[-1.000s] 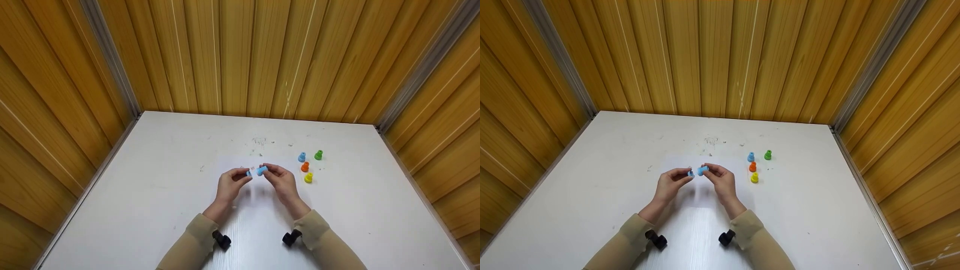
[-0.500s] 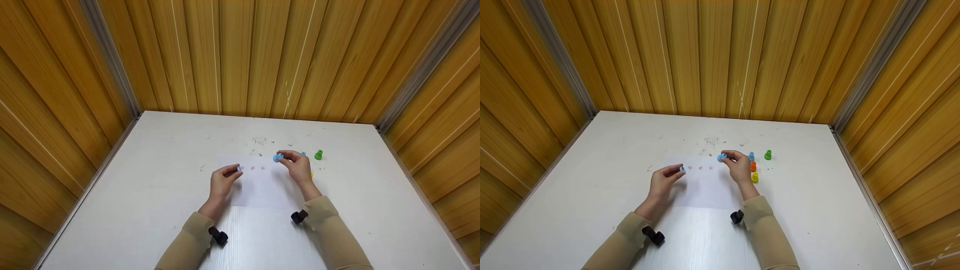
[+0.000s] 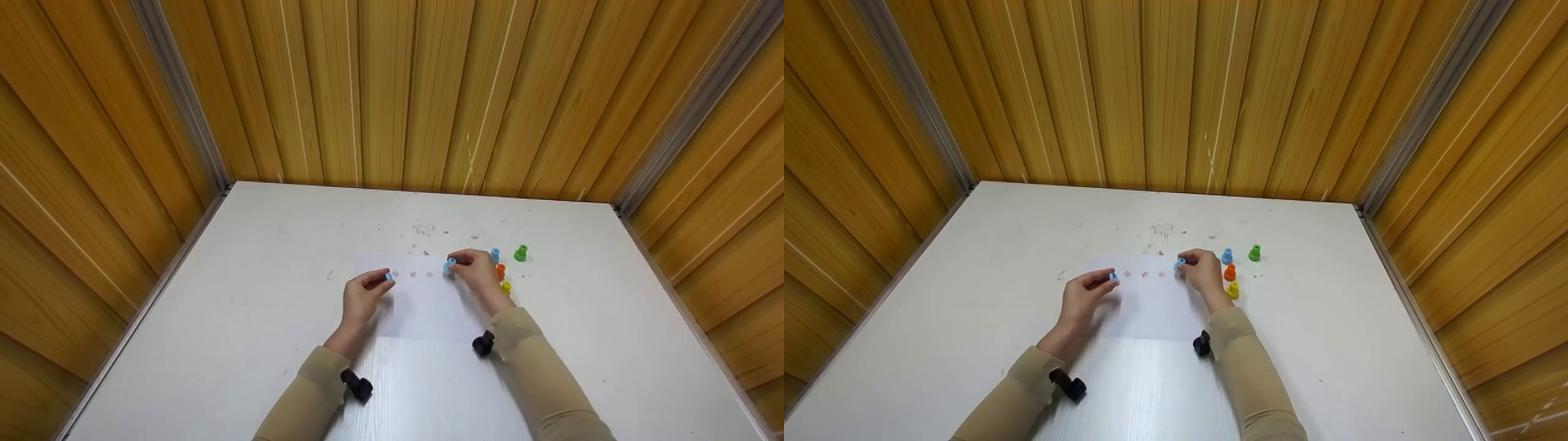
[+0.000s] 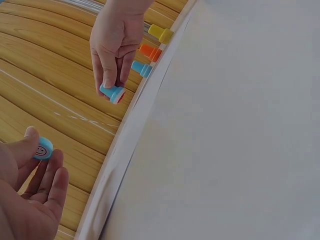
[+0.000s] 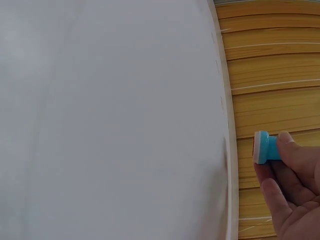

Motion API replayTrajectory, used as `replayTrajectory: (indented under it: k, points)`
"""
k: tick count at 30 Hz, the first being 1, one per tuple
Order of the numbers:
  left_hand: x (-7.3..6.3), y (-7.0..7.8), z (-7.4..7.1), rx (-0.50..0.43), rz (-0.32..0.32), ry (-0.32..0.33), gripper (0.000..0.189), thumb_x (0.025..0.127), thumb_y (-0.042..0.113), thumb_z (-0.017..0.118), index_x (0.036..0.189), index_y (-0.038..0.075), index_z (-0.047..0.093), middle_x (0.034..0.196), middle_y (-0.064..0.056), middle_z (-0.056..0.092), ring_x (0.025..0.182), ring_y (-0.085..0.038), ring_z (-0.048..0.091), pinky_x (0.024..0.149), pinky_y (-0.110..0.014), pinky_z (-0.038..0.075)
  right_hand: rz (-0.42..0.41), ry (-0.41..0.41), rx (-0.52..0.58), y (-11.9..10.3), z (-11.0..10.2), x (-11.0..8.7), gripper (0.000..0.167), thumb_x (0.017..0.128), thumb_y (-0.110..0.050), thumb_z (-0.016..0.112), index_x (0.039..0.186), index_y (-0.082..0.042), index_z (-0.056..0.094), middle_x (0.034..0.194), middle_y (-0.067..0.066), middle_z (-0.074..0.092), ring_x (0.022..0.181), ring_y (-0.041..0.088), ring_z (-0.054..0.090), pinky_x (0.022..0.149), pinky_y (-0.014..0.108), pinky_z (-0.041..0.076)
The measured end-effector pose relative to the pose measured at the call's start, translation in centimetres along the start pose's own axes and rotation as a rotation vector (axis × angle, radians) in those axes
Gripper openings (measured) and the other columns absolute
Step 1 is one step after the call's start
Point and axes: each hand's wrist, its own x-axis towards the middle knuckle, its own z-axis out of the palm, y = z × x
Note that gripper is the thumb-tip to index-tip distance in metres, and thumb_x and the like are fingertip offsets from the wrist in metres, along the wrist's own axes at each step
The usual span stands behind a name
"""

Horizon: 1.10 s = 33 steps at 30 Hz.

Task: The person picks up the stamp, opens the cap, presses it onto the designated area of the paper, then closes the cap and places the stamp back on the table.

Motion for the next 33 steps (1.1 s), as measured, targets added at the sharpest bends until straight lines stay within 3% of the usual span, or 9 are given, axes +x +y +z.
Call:
replayTrajectory:
  k: [4, 14, 21, 33]
  points:
    - [0.0, 0.1, 0.0, -0.013, -0.027, -0.003, 0.029, 0.088, 0.005, 0.080, 0.115, -0.004, 0.075, 0.113, -0.020, 0.077, 0.102, -0.024, 0.075, 0.081, -0.017, 0.061, 0.038, -0.035, 0.000, 0.1, 0.2, 0.2, 0.027, 0.095, -0.004, 0.072, 0.121, -0.008, 0.074, 0.123, 0.012, 0.072, 0.112, 0.025, 0.065, 0.105, 0.037, 0.057]
    - [0.1, 0.0, -0.1, 0.021, -0.022, -0.022, 0.029, 0.089, 0.006, 0.079, 0.117, -0.003, 0.075, 0.114, -0.018, 0.076, 0.103, -0.025, 0.075, 0.083, -0.022, 0.062, 0.002, -0.040, -0.028, 0.6, 0.9, 0.4, 0.025, 0.092, 0.000, 0.072, 0.116, -0.005, 0.076, 0.117, 0.014, 0.073, 0.109, 0.025, 0.064, 0.104, 0.039, 0.055]
    - [-0.1, 0.1, -0.1, 0.059, -0.046, -0.033, 0.029, 0.089, 0.007, 0.079, 0.117, 0.000, 0.075, 0.115, -0.016, 0.076, 0.105, -0.025, 0.074, 0.086, -0.026, 0.063, 0.019, -0.056, -0.052, 0.4, 1.2, 0.0, 0.025, 0.094, 0.000, 0.071, 0.118, -0.007, 0.073, 0.119, 0.012, 0.070, 0.109, 0.026, 0.061, 0.107, 0.040, 0.055]
    - [-0.2, 0.2, 0.0, 0.045, -0.063, -0.047, 0.031, 0.089, 0.006, 0.079, 0.118, -0.001, 0.074, 0.115, -0.015, 0.077, 0.102, -0.022, 0.074, 0.086, -0.028, 0.063, 0.037, -0.062, -0.130, -0.1, 1.4, 0.1, 0.027, 0.091, 0.001, 0.073, 0.116, -0.011, 0.072, 0.120, 0.010, 0.069, 0.111, 0.028, 0.061, 0.109, 0.041, 0.054]
